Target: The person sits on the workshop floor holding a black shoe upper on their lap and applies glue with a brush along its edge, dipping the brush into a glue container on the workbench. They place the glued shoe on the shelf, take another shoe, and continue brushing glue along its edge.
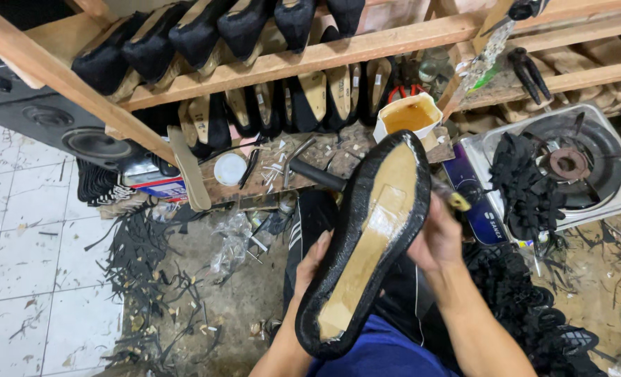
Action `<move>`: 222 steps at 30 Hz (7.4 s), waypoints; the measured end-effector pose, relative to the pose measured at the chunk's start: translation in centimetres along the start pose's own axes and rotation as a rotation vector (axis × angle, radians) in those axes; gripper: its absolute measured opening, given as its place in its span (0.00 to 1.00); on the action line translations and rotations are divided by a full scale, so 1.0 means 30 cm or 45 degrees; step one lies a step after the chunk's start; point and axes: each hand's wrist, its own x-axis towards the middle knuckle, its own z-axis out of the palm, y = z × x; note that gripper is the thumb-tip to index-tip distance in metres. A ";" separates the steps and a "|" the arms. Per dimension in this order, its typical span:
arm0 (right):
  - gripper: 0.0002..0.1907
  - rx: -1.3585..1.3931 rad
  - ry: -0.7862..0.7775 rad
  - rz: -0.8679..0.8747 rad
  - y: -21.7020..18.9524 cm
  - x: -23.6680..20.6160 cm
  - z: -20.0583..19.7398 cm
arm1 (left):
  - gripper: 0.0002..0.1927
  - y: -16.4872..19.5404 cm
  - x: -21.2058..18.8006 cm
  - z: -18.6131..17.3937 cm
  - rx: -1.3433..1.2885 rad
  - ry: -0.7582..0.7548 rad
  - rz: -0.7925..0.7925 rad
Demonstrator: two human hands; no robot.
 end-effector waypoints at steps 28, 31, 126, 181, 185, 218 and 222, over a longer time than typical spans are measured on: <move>0.12 -1.297 0.419 -0.438 -0.244 0.438 -0.165 | 0.54 0.022 -0.080 0.078 0.764 0.183 1.213; 0.10 -2.003 0.309 -0.550 -0.297 0.537 -0.248 | 0.55 0.017 -0.095 0.040 0.690 0.279 1.229; 0.10 -1.816 -0.668 -0.695 -0.248 -0.107 0.465 | 0.19 0.069 0.093 0.083 2.440 -0.090 1.679; 0.07 -2.041 0.075 -0.733 -0.429 0.343 0.141 | 0.30 0.034 0.024 0.029 2.069 0.317 1.304; 0.07 -2.624 -0.092 -0.757 -0.377 0.557 -0.119 | 0.31 0.020 -0.001 0.009 2.050 0.406 1.305; 0.12 -1.736 -0.265 -0.841 -0.218 -0.138 0.492 | 0.26 0.065 0.121 0.165 2.415 0.041 1.516; 0.13 -1.648 -0.328 -0.683 -0.243 -0.147 0.486 | 0.25 0.065 0.118 0.174 2.427 0.010 1.530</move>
